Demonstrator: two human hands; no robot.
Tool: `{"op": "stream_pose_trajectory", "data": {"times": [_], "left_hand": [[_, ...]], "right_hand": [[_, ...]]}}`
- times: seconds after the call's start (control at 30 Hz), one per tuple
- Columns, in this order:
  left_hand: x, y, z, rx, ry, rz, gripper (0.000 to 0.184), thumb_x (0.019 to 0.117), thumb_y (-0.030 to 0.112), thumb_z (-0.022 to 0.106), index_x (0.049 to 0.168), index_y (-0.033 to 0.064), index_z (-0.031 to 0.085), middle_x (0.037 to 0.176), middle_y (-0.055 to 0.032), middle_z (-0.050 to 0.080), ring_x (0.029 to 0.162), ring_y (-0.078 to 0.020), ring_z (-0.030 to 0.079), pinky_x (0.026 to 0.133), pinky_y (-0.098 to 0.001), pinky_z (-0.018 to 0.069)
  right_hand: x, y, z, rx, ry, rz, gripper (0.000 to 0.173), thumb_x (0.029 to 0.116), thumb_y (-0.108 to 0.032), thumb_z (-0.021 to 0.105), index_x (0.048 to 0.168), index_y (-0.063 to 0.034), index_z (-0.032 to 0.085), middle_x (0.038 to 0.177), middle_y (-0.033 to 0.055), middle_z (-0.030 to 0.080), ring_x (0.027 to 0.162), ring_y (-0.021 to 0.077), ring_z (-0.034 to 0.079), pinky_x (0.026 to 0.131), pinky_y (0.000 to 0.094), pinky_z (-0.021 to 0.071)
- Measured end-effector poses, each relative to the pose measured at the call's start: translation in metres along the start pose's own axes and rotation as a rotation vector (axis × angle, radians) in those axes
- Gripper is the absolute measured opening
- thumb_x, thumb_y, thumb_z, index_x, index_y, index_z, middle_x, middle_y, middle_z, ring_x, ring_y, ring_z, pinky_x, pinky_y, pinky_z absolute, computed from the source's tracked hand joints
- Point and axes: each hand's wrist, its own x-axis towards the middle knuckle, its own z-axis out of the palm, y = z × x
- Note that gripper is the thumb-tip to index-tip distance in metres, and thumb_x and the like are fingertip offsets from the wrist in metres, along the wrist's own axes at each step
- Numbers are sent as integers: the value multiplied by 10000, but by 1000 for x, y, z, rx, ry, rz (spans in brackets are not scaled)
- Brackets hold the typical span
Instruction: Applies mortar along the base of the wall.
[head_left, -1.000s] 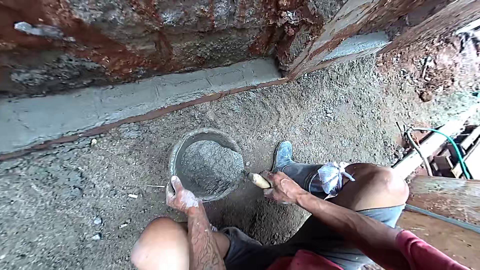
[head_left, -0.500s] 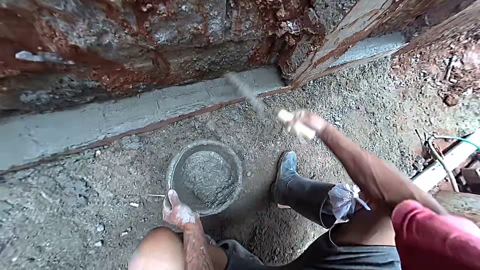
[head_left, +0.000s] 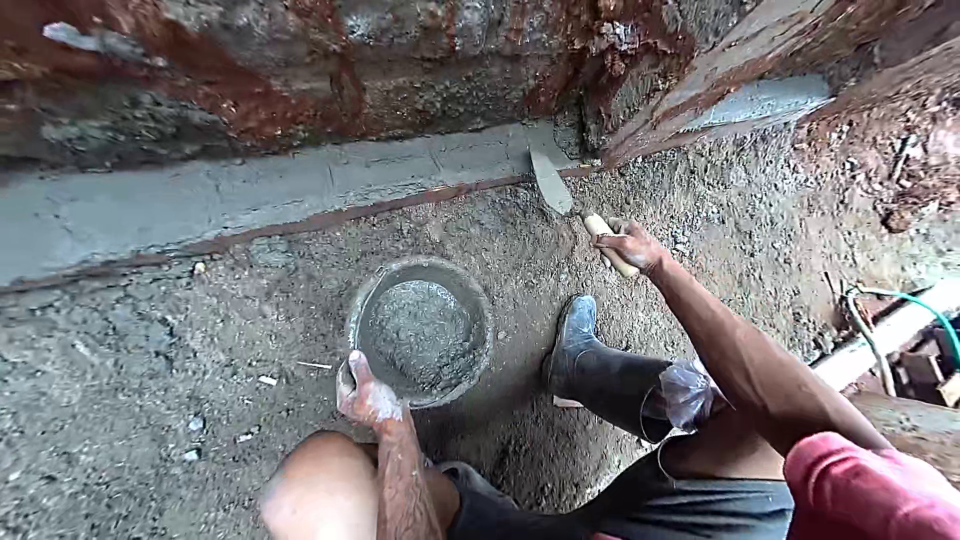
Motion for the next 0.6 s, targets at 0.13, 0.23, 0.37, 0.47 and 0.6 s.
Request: {"op": "stream_pose_trajectory", "data": {"times": [0.13, 0.23, 0.37, 0.47, 0.6], "left_hand": [[3, -3, 0, 26, 12, 1, 339, 1044, 209, 603, 1219, -77, 656, 1184, -168, 677, 1067, -70, 615, 993, -240, 451], [3, -5, 1, 10, 21, 18, 319, 1039, 202, 612, 1188, -76, 666, 1141, -142, 683, 1026, -36, 610, 966, -212, 452], [1, -4, 3, 1, 18, 23, 313, 1045, 195, 598, 1174, -81, 668, 1125, -139, 684, 1010, -26, 608, 960, -206, 451], [-2, -2, 4, 3, 20, 24, 318, 1049, 196, 593, 1174, -88, 664, 1131, -144, 680, 1017, -29, 606, 964, -204, 448], [-4, 0, 5, -6, 14, 34, 310, 1049, 179, 588, 1183, -91, 658, 1137, -142, 677, 1026, -28, 601, 966, -203, 445]], "right_hand": [[3, 0, -24, -232, 72, 43, 297, 1007, -197, 619, 1207, 19, 581, 788, 125, 631, 540, 190, 591, 546, 384, 551], [-5, 11, -29, -367, 115, 21, 284, 1022, -230, 599, 1158, 17, 624, 812, 161, 661, 578, 245, 625, 585, 461, 563], [-21, 23, -15, -109, 222, -29, 257, 1024, -181, 499, 1171, 2, 604, 788, 105, 662, 554, 186, 625, 542, 376, 569], [-20, 25, -8, 293, 242, -99, 246, 1028, -179, 403, 1125, -35, 577, 693, 25, 643, 484, 117, 605, 456, 274, 547], [24, 22, -18, 366, 233, -57, 300, 1059, -216, 388, 1144, -25, 603, 685, 18, 627, 469, 115, 573, 436, 280, 522]]}}
